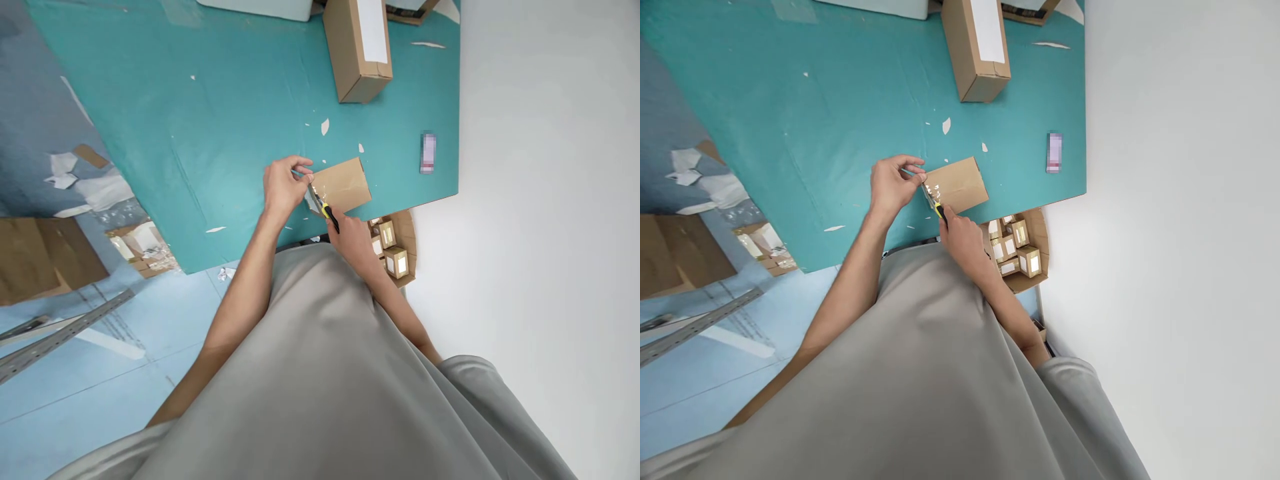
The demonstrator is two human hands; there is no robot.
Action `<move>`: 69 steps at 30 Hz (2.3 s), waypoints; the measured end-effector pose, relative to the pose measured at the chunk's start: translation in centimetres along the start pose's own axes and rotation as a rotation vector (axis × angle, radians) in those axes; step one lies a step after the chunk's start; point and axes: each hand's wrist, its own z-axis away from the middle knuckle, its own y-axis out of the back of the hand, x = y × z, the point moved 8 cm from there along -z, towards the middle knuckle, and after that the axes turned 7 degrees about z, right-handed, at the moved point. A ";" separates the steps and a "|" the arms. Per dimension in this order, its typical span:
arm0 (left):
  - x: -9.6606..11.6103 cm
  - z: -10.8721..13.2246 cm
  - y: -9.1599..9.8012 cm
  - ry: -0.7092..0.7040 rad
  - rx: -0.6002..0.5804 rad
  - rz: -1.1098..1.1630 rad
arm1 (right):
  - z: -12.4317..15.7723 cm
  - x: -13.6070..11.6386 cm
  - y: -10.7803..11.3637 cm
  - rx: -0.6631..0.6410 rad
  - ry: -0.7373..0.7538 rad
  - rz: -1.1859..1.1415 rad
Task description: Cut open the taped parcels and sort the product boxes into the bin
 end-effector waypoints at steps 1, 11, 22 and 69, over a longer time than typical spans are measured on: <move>0.2 0.1 0.0 -0.006 0.005 -0.011 | 0.4 0.0 0.0 -0.018 -0.006 0.008; 0.3 1.3 -0.2 -0.012 0.049 -0.036 | 3.6 1.8 -0.3 -0.074 0.067 0.037; 3.6 5.1 -2.5 -0.192 0.190 -0.244 | -3.2 13.1 2.9 0.382 0.037 -0.293; 2.4 4.3 -11.5 -0.427 0.013 -0.485 | -3.8 10.6 4.4 -0.125 0.006 0.091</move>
